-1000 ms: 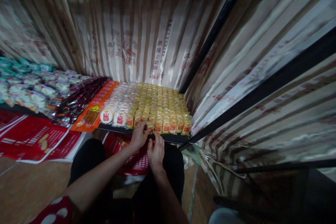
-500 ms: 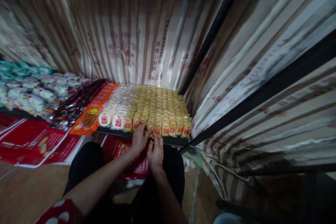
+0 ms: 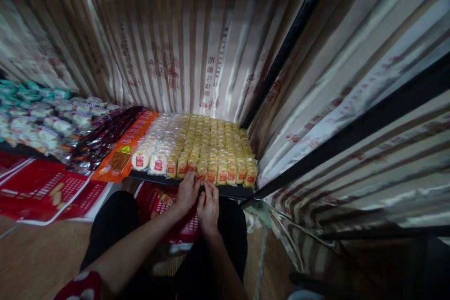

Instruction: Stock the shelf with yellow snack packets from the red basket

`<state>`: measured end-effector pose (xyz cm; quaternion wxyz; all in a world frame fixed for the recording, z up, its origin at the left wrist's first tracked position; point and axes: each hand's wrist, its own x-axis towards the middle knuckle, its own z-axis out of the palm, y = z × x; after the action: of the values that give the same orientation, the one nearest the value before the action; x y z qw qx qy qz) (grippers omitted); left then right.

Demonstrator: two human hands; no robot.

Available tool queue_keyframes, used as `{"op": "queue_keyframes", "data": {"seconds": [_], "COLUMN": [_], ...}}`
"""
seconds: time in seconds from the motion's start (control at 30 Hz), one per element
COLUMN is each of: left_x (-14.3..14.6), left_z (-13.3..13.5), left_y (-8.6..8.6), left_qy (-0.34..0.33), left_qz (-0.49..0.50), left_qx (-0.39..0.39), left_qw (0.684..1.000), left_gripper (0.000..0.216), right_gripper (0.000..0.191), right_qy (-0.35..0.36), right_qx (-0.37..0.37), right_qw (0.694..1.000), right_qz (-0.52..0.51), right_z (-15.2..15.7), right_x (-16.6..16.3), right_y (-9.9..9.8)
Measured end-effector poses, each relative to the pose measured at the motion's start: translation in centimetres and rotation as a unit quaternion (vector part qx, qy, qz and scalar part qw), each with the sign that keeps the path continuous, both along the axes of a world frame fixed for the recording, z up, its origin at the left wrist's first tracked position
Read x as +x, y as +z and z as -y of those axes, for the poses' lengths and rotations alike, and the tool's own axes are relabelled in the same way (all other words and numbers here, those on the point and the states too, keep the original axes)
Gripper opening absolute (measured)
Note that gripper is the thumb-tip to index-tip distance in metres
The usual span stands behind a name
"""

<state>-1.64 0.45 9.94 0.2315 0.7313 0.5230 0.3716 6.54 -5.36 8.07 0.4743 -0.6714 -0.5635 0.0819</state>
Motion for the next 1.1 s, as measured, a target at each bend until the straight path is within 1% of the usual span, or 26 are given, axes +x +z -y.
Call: {"op": "queue_keyframes", "data": {"seconds": [0.13,0.23,0.43,0.6,0.7,0.8,0.97,1.03,1.1], "left_x": [0.1,0.4,1.2,1.5,1.6,1.8,1.9,1.9,1.9], "left_z": [0.0,0.0,-0.5,-0.6,-0.5,-0.4,-0.3,-0.3,-0.4], "left_y": [0.0,0.3,1.1,1.5,1.5,1.4,1.1,1.0,0.9], "left_qy": [-0.009,-0.004,0.007,0.020,0.029,0.023,0.022,0.022,0.018], "left_qz": [-0.005,-0.017,-0.066,-0.130,-0.147,-0.146,-0.114,-0.107,-0.105], "left_qx": [-0.008,-0.018,-0.034,-0.041,-0.041,-0.045,-0.048,-0.045,-0.043], "left_qw": [1.000,1.000,0.997,0.990,0.988,0.988,0.992,0.993,0.993], "left_gripper": [0.003,0.004,0.003,0.005,0.006,0.009,0.010,0.011,0.011], "right_gripper": [0.036,0.038,0.041,0.041,0.041,0.039,0.038,0.037,0.037], "right_qy": [-0.036,-0.054,-0.025,-0.017,-0.016,-0.020,-0.012,-0.012,-0.011], "right_qx": [0.016,0.009,-0.021,-0.024,-0.017,-0.007,0.006,0.018,0.030], "right_qw": [0.999,0.998,0.999,0.999,1.000,1.000,0.999,0.998,0.996], "right_qz": [-0.002,0.010,0.018,0.013,0.014,0.018,0.038,0.056,0.085], "right_z": [-0.1,-0.8,-2.4,-2.6,-2.7,-2.8,-2.7,-2.3,-2.1], "right_x": [1.0,2.1,3.4,3.4,3.4,3.5,3.6,3.6,3.5], "right_y": [0.8,1.2,1.1,0.9,0.9,0.7,0.2,0.5,1.6]}}
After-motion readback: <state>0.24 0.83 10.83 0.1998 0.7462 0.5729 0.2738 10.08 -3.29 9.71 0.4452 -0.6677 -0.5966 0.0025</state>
